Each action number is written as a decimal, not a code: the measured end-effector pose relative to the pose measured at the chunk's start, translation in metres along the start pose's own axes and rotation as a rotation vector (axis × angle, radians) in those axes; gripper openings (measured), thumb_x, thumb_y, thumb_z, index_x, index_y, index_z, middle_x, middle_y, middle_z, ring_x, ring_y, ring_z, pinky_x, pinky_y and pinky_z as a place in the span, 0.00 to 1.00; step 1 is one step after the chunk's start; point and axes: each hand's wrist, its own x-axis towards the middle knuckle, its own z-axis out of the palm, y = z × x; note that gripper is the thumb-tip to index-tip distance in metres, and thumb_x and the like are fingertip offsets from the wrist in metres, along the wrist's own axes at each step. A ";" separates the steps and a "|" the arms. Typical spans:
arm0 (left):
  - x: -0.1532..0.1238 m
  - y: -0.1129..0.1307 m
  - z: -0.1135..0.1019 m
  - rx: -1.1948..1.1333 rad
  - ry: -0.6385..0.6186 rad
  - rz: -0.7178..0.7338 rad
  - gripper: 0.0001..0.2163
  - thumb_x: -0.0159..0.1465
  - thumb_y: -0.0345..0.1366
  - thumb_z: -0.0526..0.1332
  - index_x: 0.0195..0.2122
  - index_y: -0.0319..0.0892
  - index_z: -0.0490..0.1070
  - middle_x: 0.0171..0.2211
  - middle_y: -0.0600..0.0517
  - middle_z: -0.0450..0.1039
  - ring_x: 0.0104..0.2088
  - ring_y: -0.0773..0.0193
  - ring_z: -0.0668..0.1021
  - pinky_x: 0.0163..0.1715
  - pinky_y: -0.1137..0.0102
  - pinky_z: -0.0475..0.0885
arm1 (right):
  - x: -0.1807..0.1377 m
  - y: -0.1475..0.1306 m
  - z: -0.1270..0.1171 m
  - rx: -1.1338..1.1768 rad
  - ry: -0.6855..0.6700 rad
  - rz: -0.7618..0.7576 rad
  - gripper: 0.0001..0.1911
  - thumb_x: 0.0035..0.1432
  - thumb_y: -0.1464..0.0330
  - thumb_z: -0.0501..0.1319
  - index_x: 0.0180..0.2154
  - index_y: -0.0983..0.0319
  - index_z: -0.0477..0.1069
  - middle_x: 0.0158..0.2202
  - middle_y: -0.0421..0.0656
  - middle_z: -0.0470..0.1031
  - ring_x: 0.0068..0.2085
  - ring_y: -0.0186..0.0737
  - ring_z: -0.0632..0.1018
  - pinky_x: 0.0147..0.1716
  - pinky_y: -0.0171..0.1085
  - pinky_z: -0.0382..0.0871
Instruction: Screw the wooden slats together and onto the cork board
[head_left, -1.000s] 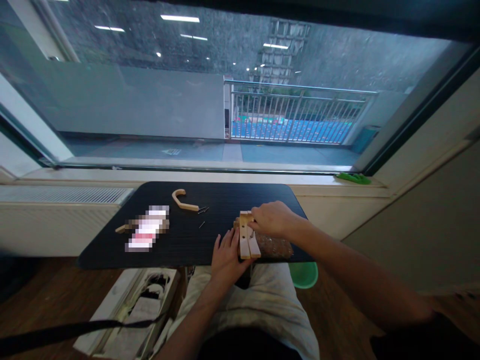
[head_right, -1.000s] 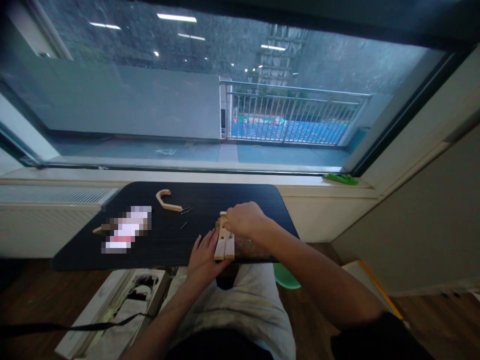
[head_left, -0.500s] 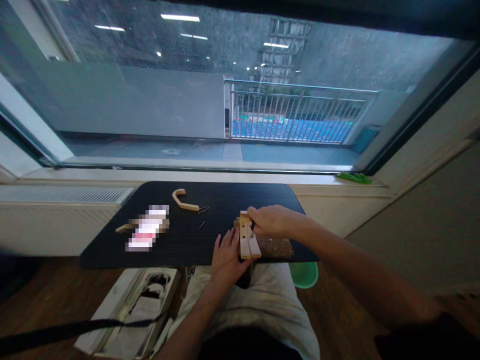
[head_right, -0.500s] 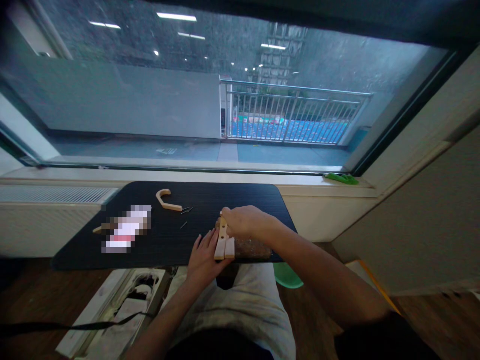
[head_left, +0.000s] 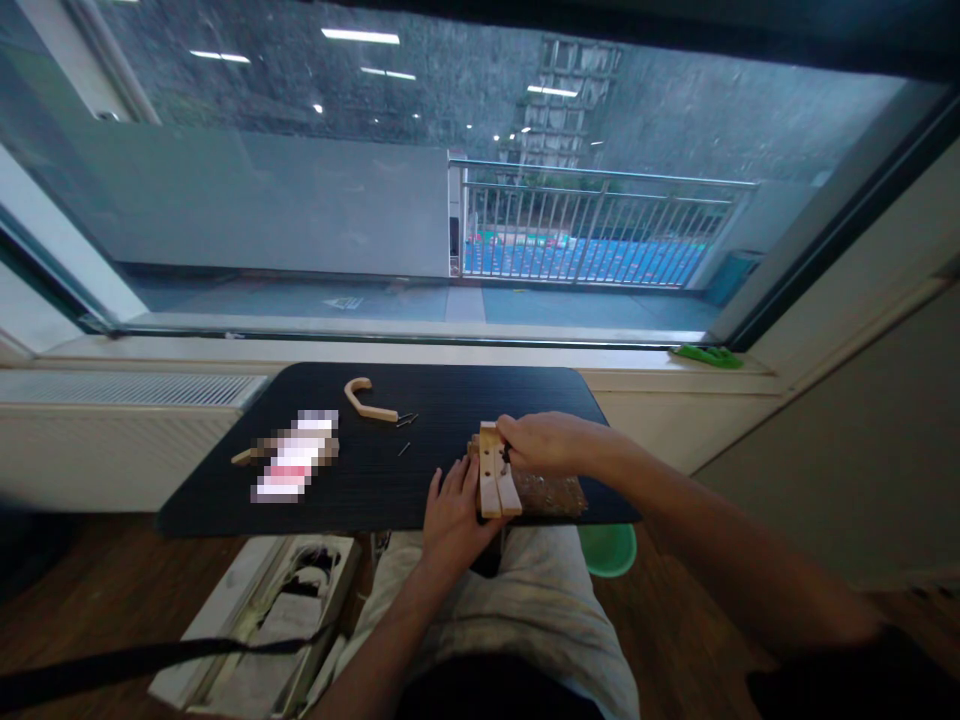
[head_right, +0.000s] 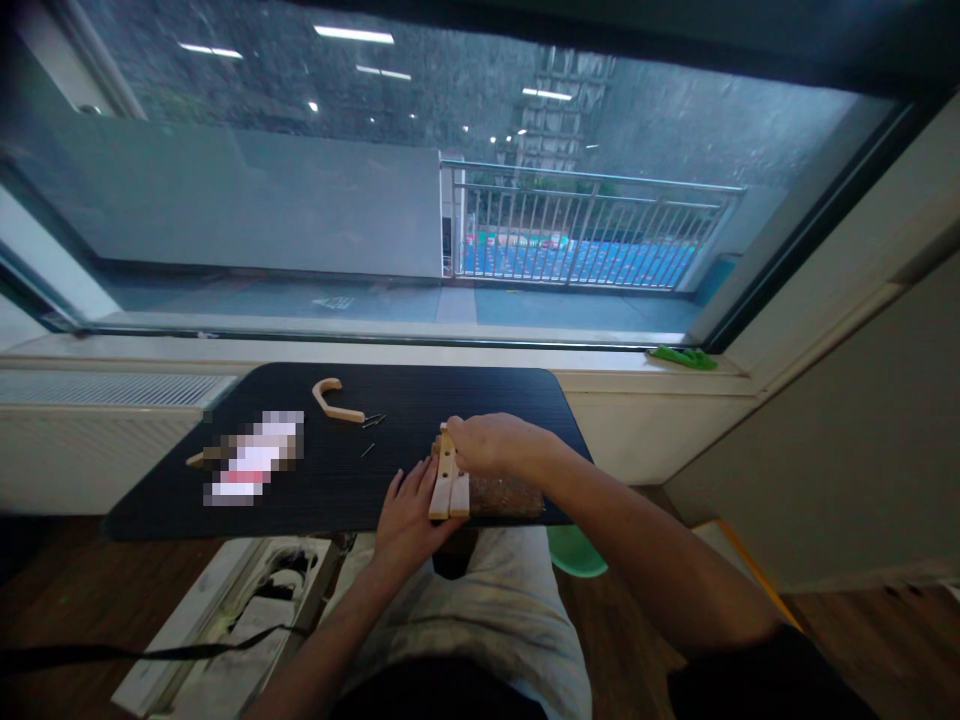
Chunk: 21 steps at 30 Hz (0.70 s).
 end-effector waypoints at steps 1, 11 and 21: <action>0.000 0.000 0.001 -0.003 0.001 -0.001 0.39 0.58 0.56 0.61 0.64 0.38 0.54 0.59 0.38 0.66 0.59 0.47 0.69 0.60 0.50 0.59 | 0.000 0.000 0.000 0.004 -0.002 0.002 0.18 0.63 0.64 0.50 0.49 0.67 0.67 0.38 0.55 0.79 0.39 0.49 0.80 0.31 0.39 0.67; -0.001 -0.001 0.002 -0.010 0.009 -0.004 0.39 0.57 0.55 0.61 0.63 0.38 0.55 0.59 0.38 0.66 0.59 0.48 0.69 0.60 0.51 0.59 | 0.001 0.000 -0.001 -0.021 0.009 0.030 0.17 0.65 0.64 0.50 0.49 0.67 0.67 0.38 0.56 0.79 0.41 0.50 0.80 0.32 0.38 0.66; -0.001 -0.001 0.002 -0.005 0.002 -0.003 0.39 0.57 0.54 0.62 0.64 0.40 0.54 0.59 0.39 0.67 0.59 0.48 0.69 0.60 0.50 0.59 | 0.003 0.001 0.002 -0.047 0.043 0.046 0.18 0.65 0.61 0.50 0.48 0.67 0.68 0.38 0.56 0.79 0.42 0.51 0.80 0.32 0.39 0.67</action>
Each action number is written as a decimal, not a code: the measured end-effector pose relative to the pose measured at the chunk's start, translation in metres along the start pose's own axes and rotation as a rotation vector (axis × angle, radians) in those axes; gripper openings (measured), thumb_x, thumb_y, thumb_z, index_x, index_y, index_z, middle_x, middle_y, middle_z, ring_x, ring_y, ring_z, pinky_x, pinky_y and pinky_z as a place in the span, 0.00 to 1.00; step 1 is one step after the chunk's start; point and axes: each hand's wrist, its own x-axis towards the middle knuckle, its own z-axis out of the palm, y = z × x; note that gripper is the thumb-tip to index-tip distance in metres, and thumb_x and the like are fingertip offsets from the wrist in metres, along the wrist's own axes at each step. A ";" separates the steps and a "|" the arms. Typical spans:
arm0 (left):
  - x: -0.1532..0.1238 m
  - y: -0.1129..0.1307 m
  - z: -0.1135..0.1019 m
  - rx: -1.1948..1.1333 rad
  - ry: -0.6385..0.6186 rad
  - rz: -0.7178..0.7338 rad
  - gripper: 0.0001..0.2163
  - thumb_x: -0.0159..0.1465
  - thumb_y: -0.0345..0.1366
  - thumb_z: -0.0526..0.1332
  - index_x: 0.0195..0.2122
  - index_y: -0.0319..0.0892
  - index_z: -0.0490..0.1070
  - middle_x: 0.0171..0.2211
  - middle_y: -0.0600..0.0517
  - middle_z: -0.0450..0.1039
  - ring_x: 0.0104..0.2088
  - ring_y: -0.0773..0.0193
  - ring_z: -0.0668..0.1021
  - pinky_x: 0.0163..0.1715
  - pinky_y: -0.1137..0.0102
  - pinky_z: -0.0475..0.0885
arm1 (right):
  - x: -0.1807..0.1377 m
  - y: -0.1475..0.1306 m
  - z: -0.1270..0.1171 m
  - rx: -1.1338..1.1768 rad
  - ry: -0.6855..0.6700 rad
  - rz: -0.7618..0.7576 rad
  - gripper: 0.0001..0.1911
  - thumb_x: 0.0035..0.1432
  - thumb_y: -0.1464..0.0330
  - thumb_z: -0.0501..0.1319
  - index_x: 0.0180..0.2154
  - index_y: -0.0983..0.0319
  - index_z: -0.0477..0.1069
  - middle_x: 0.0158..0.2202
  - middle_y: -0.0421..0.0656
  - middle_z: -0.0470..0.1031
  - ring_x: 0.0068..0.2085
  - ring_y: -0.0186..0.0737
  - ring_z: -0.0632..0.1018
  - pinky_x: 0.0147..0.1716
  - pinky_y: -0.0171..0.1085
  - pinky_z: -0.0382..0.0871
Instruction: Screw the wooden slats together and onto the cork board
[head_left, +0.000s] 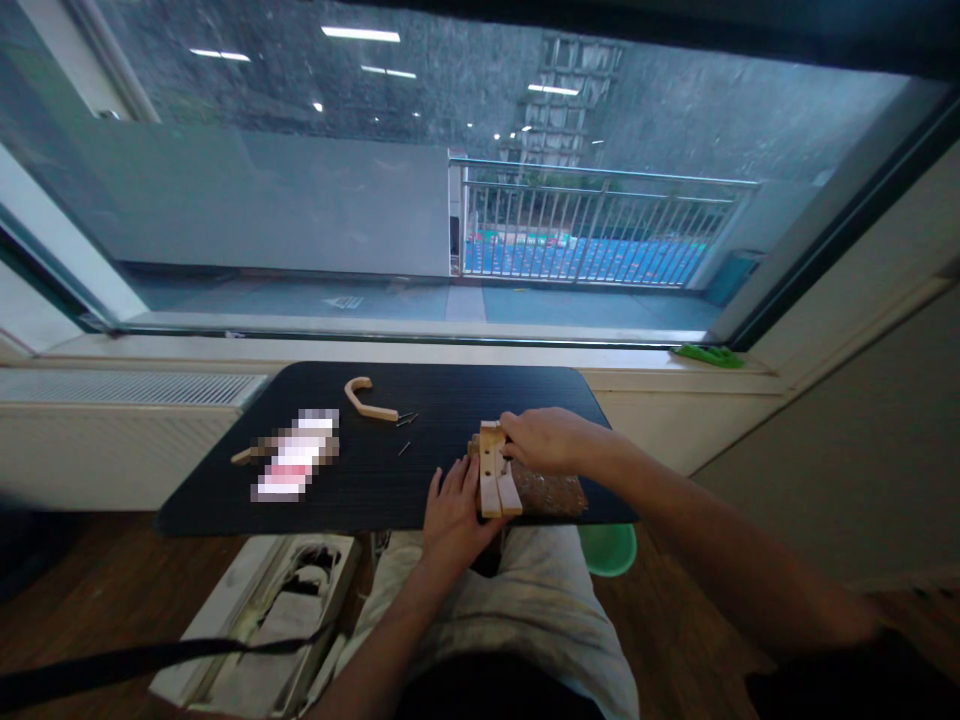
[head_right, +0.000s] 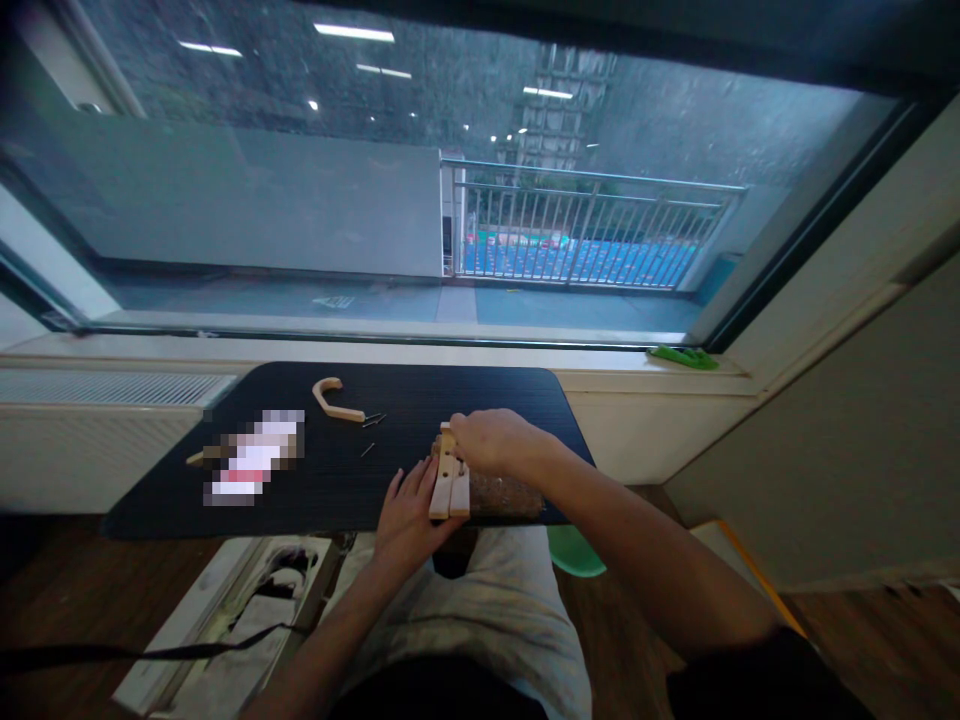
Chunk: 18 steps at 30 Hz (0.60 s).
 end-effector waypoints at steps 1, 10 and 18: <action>0.000 0.000 0.000 0.000 0.000 -0.001 0.39 0.57 0.54 0.62 0.64 0.40 0.54 0.59 0.39 0.67 0.59 0.48 0.69 0.60 0.50 0.59 | 0.000 0.000 0.000 -0.005 0.003 0.004 0.18 0.65 0.61 0.50 0.48 0.66 0.68 0.38 0.56 0.79 0.42 0.52 0.80 0.32 0.40 0.67; 0.001 0.000 -0.002 -0.009 -0.015 -0.006 0.38 0.57 0.54 0.61 0.64 0.39 0.55 0.59 0.39 0.67 0.59 0.48 0.69 0.60 0.50 0.59 | 0.000 -0.002 0.001 -0.045 0.046 0.008 0.18 0.66 0.60 0.51 0.46 0.65 0.71 0.38 0.55 0.79 0.41 0.51 0.80 0.32 0.40 0.69; 0.000 0.000 -0.001 -0.001 0.003 0.002 0.38 0.57 0.55 0.61 0.64 0.39 0.56 0.58 0.39 0.67 0.59 0.47 0.69 0.60 0.50 0.60 | 0.000 -0.004 -0.003 -0.065 0.040 0.019 0.19 0.66 0.59 0.52 0.45 0.65 0.74 0.38 0.55 0.80 0.41 0.51 0.80 0.33 0.41 0.69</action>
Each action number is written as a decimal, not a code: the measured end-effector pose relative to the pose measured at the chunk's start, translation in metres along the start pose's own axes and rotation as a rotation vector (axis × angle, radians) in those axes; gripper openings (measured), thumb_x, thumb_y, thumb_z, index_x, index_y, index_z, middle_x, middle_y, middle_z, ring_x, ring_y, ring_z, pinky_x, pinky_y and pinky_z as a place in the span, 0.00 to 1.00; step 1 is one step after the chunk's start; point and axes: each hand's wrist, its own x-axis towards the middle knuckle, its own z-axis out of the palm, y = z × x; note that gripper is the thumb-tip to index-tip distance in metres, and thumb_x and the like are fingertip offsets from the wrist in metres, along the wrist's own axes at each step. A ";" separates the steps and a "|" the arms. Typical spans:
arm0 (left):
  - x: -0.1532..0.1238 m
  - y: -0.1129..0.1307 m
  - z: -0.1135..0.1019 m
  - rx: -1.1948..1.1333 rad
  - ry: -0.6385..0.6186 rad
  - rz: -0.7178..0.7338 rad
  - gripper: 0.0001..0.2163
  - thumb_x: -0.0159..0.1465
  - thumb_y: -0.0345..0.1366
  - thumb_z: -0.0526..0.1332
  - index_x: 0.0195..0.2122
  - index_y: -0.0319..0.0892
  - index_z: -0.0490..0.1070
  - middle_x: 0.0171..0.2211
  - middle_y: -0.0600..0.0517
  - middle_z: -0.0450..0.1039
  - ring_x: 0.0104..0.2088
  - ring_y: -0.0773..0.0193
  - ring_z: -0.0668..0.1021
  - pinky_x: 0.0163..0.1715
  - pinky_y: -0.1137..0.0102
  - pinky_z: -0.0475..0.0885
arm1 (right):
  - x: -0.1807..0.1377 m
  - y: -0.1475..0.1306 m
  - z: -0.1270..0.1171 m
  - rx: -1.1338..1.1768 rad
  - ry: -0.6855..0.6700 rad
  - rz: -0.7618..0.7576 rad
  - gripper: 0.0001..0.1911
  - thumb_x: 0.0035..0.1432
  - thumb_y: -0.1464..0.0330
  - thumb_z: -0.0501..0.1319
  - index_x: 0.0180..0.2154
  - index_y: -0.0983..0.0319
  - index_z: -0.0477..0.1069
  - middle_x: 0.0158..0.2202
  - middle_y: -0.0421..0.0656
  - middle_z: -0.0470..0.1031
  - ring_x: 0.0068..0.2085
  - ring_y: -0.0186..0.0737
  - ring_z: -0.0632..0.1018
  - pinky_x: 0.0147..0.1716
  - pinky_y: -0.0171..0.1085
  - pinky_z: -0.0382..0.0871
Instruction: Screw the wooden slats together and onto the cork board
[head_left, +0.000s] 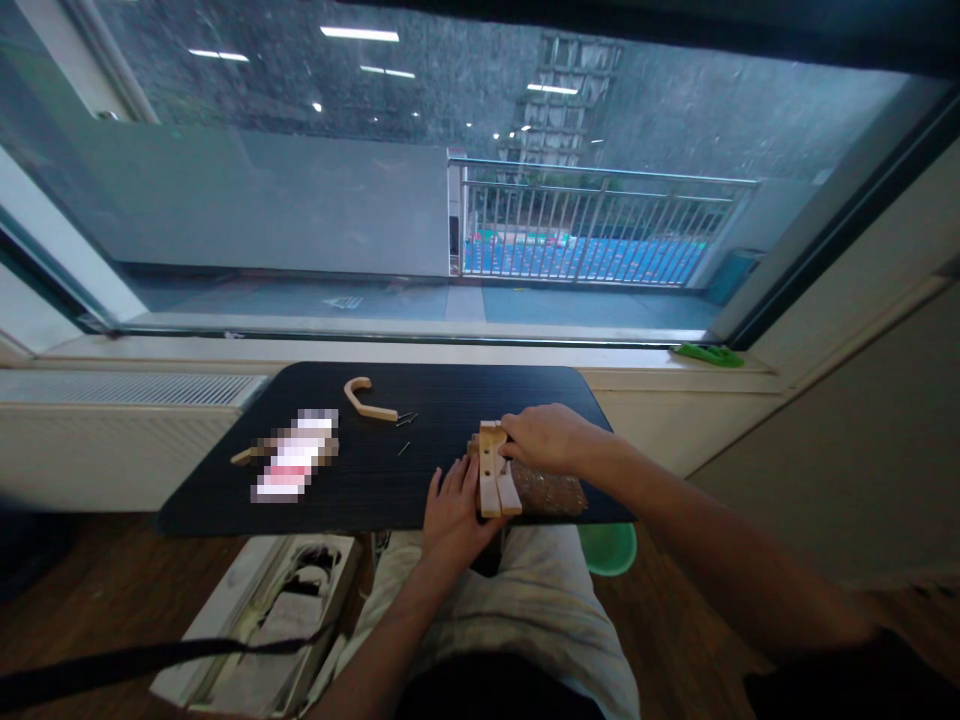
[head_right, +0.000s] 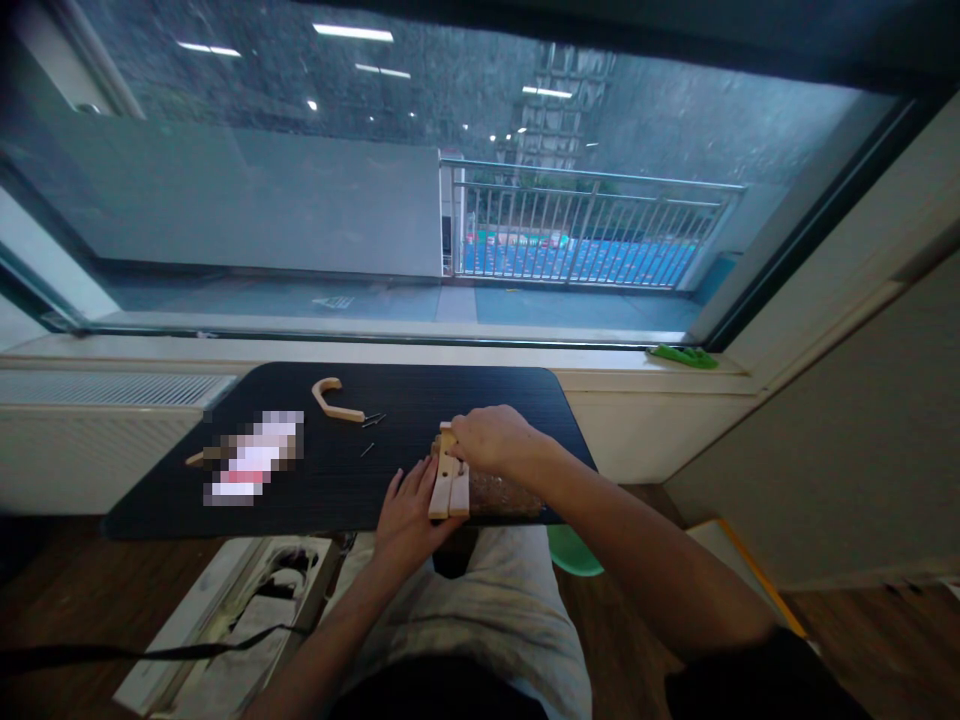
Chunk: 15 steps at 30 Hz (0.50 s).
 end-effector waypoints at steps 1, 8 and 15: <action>0.000 0.000 0.000 -0.001 0.001 0.000 0.38 0.57 0.55 0.61 0.64 0.39 0.55 0.58 0.39 0.67 0.59 0.47 0.69 0.60 0.50 0.60 | 0.000 -0.001 -0.001 -0.002 -0.006 0.006 0.19 0.66 0.59 0.52 0.44 0.65 0.74 0.38 0.56 0.80 0.41 0.52 0.80 0.33 0.41 0.69; 0.000 0.001 0.000 -0.007 -0.006 -0.005 0.39 0.57 0.56 0.61 0.64 0.38 0.54 0.59 0.38 0.67 0.59 0.47 0.69 0.60 0.50 0.59 | 0.001 -0.003 -0.005 -0.018 -0.017 0.019 0.20 0.65 0.58 0.53 0.41 0.65 0.77 0.38 0.55 0.81 0.40 0.52 0.81 0.33 0.41 0.71; 0.000 0.001 0.000 -0.005 -0.002 -0.005 0.39 0.57 0.57 0.60 0.63 0.36 0.55 0.59 0.37 0.67 0.59 0.47 0.69 0.60 0.50 0.59 | 0.001 -0.004 -0.004 -0.021 -0.014 0.032 0.22 0.65 0.58 0.52 0.41 0.65 0.78 0.36 0.56 0.81 0.40 0.52 0.81 0.33 0.41 0.71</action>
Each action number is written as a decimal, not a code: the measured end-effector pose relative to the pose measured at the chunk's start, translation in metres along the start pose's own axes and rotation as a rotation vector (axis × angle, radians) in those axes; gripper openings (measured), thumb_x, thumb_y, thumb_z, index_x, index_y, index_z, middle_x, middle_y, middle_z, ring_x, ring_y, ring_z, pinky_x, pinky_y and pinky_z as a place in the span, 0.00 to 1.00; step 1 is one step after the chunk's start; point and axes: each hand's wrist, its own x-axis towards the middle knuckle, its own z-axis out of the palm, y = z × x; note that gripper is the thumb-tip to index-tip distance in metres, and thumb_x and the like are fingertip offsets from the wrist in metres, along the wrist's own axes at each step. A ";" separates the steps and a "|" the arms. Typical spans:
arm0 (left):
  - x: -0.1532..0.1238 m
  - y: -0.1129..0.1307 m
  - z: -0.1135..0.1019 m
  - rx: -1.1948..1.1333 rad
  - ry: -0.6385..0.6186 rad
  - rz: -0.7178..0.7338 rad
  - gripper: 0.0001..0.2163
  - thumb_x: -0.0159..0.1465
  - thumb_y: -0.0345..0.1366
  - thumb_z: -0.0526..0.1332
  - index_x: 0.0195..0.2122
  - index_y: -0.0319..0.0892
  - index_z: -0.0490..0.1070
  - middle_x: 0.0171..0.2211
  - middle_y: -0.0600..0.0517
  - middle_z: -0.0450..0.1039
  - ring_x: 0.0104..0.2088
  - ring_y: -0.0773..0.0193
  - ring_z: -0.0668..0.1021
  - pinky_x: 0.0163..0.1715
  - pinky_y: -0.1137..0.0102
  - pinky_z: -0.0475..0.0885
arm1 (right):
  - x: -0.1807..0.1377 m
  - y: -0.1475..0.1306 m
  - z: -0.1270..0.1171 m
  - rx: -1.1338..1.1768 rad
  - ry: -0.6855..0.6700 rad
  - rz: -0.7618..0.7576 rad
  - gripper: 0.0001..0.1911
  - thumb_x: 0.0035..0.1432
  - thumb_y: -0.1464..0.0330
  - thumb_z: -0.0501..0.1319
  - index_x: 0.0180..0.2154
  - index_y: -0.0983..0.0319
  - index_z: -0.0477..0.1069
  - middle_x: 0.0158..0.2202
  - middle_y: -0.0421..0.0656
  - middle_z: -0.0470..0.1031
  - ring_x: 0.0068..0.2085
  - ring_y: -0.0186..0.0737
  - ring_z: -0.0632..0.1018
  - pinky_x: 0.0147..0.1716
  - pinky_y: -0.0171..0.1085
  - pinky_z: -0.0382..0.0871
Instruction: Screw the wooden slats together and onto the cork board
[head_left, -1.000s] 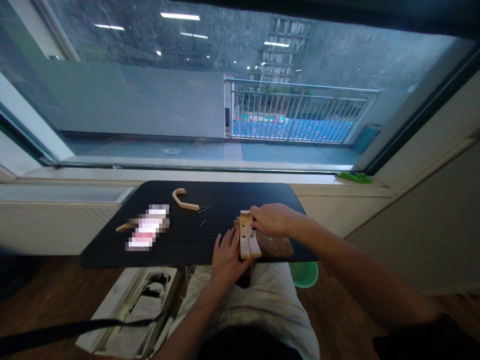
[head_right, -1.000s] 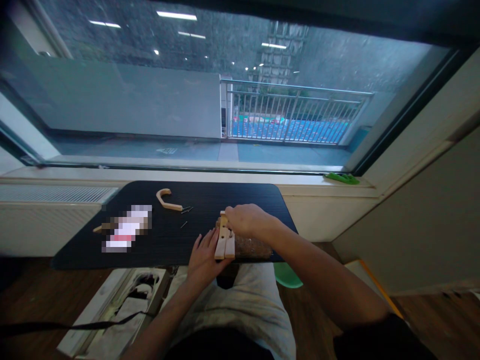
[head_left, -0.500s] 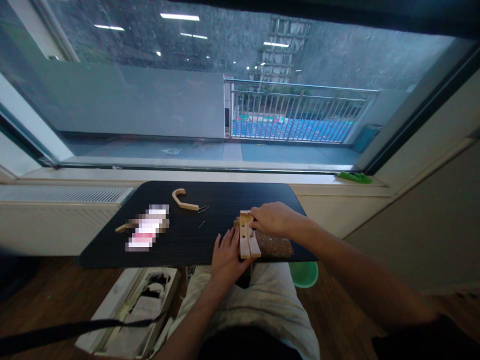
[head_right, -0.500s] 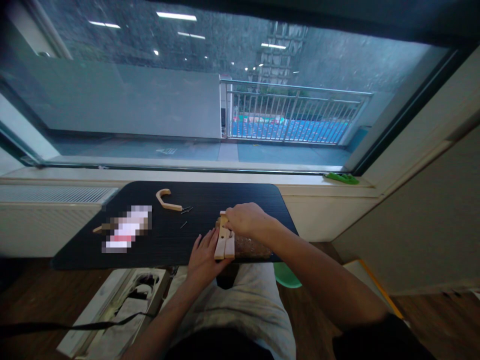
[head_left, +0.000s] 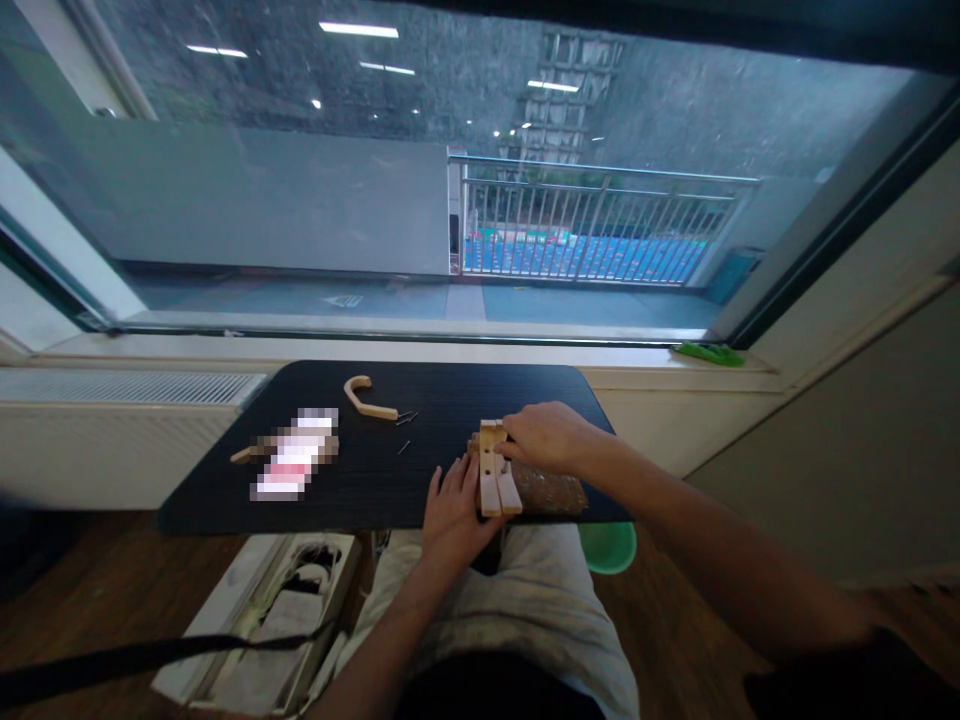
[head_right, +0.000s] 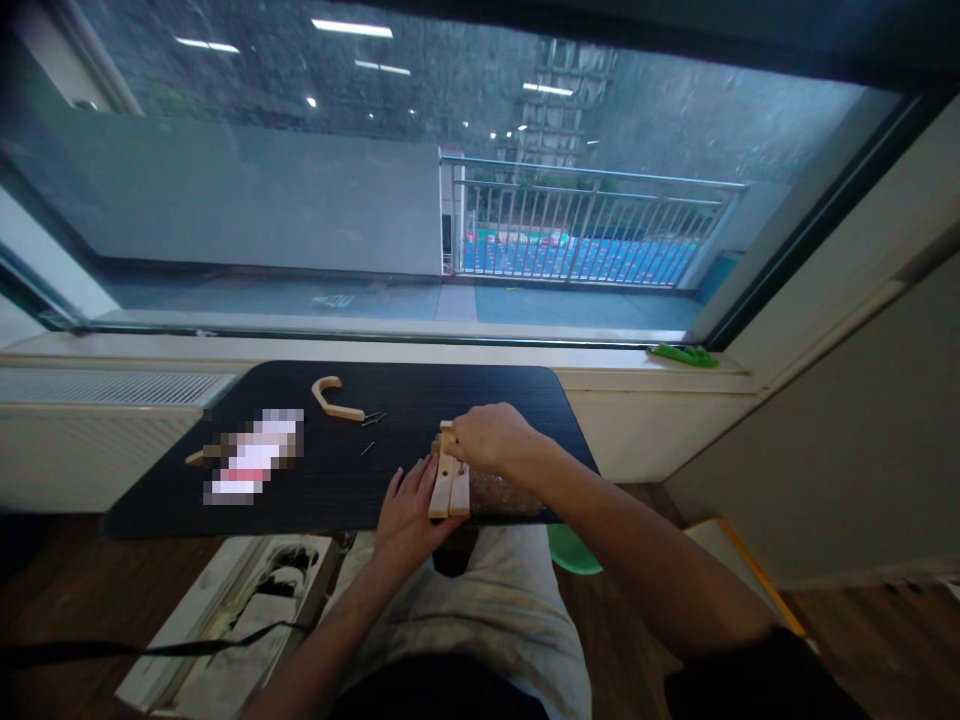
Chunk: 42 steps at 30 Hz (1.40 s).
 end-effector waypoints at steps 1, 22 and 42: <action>0.000 0.000 0.000 -0.002 0.000 0.001 0.39 0.57 0.57 0.60 0.63 0.36 0.56 0.59 0.37 0.67 0.59 0.47 0.69 0.60 0.50 0.59 | 0.000 0.000 0.000 0.000 0.000 0.000 0.22 0.65 0.58 0.52 0.41 0.65 0.79 0.36 0.56 0.81 0.40 0.52 0.81 0.33 0.41 0.71; 0.000 -0.001 0.001 -0.007 0.005 0.006 0.40 0.57 0.56 0.61 0.64 0.37 0.54 0.59 0.37 0.66 0.59 0.48 0.69 0.60 0.50 0.59 | -0.001 0.007 0.010 0.068 0.005 -0.094 0.20 0.60 0.61 0.52 0.49 0.64 0.68 0.37 0.53 0.79 0.37 0.49 0.79 0.30 0.38 0.64; 0.000 0.000 -0.002 -0.015 -0.011 -0.005 0.39 0.57 0.55 0.61 0.65 0.40 0.53 0.59 0.38 0.66 0.59 0.48 0.68 0.60 0.50 0.58 | -0.004 0.015 0.009 0.151 -0.022 -0.184 0.17 0.61 0.62 0.52 0.49 0.62 0.67 0.39 0.51 0.78 0.38 0.45 0.78 0.29 0.37 0.60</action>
